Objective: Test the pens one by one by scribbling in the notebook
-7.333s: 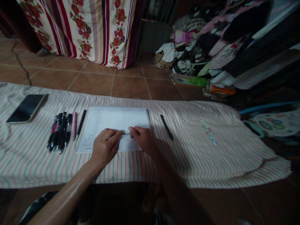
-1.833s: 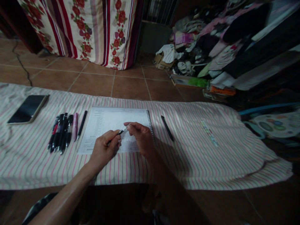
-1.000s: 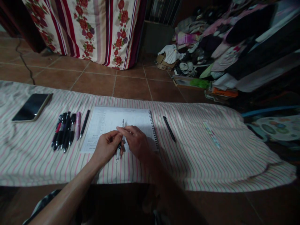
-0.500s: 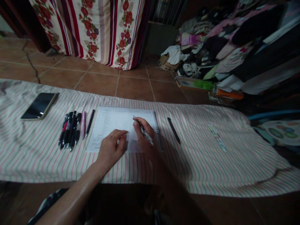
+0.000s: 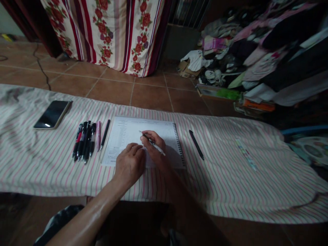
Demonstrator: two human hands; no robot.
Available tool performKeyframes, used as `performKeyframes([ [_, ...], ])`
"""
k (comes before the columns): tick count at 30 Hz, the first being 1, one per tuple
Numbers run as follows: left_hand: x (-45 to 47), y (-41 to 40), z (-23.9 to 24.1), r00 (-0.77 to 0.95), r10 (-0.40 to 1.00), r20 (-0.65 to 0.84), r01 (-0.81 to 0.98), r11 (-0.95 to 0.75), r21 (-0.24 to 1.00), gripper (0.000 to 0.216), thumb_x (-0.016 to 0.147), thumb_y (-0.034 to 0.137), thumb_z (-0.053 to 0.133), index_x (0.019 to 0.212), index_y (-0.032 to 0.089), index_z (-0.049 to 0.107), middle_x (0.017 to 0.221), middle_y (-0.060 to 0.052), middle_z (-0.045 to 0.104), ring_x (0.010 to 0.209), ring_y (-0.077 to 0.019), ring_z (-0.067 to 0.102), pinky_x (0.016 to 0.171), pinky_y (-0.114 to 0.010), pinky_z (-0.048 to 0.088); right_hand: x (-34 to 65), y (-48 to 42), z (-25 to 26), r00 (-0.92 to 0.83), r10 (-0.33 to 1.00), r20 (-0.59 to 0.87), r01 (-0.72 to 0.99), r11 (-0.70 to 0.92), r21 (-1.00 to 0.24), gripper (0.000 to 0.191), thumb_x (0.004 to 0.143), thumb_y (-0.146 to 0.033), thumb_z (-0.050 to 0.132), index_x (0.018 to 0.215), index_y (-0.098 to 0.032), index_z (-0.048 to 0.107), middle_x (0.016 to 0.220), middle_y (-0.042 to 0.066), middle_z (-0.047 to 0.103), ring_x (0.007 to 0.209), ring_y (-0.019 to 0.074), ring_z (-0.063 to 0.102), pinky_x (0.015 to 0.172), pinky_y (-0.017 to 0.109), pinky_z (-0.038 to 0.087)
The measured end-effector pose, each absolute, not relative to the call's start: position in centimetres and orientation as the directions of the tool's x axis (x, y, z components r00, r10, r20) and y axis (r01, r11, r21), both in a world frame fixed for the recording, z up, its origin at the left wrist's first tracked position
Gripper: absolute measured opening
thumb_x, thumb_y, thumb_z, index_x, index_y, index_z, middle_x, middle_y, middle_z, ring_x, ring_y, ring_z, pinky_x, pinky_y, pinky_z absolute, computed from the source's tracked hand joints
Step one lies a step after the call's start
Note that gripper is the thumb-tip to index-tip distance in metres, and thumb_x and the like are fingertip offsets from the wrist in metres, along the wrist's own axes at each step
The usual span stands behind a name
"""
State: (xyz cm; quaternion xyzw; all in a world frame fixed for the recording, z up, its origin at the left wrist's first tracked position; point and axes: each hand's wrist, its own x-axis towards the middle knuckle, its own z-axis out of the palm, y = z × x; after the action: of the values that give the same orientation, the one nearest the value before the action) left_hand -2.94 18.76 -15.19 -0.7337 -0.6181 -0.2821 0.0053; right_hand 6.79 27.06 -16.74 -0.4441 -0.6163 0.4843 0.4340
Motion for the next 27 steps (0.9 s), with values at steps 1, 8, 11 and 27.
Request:
performKeyframes([
  [1,-3.1,18.8,-15.3,0.065,0.904,0.422,0.914,-0.223,0.338,0.017,0.084,0.015,0.047,0.085,0.016,0.063,0.1,-0.008,0.066,0.099,-0.0233,0.055,0.082,-0.038,0.051,6.7,27.2,-16.8,-0.236,0.964,0.119,0.122,0.151,-0.981,0.027,0.074,-0.035,0.061,0.096,-0.02,0.063,0.085,0.003,0.068,0.075,0.0152,0.063,0.067,0.026,0.05],
  [8,-3.5,19.3,-15.7,0.005,0.903,0.429,0.929,-0.163,0.332,0.018,0.084,0.015,0.046,0.087,0.017,0.064,0.106,-0.01,0.064,0.103,-0.0238,0.054,0.082,-0.038,0.052,6.3,27.5,-16.6,-0.205,0.977,0.05,0.213,0.095,-0.973,0.026,0.076,-0.035,0.056,0.093,-0.017,0.065,0.07,0.003,0.069,0.062,0.0152,0.064,0.059,0.026,0.051],
  [11,-3.5,19.4,-15.6,-0.005,0.91,0.414,0.931,-0.146,0.334,0.018,0.084,0.015,0.046,0.086,0.017,0.064,0.106,-0.01,0.064,0.102,-0.0235,0.055,0.08,-0.038,0.053,6.0,27.6,-16.9,-0.181,0.978,0.102,0.233,0.143,-0.962,0.027,0.079,-0.038,0.053,0.093,-0.017,0.064,0.072,0.004,0.07,0.063,0.0147,0.064,0.059,0.025,0.052],
  [27,-3.9,19.5,-15.4,0.013,0.922,0.387,0.922,-0.162,0.353,0.02,0.084,0.012,0.045,0.088,0.018,0.064,0.104,-0.007,0.065,0.099,-0.0224,0.056,0.082,-0.037,0.051,5.6,27.6,-16.7,-0.158,0.973,0.167,0.387,0.217,-0.896,0.021,0.08,-0.033,0.051,0.087,-0.019,0.065,0.073,0.004,0.07,0.066,0.0161,0.065,0.068,0.028,0.05],
])
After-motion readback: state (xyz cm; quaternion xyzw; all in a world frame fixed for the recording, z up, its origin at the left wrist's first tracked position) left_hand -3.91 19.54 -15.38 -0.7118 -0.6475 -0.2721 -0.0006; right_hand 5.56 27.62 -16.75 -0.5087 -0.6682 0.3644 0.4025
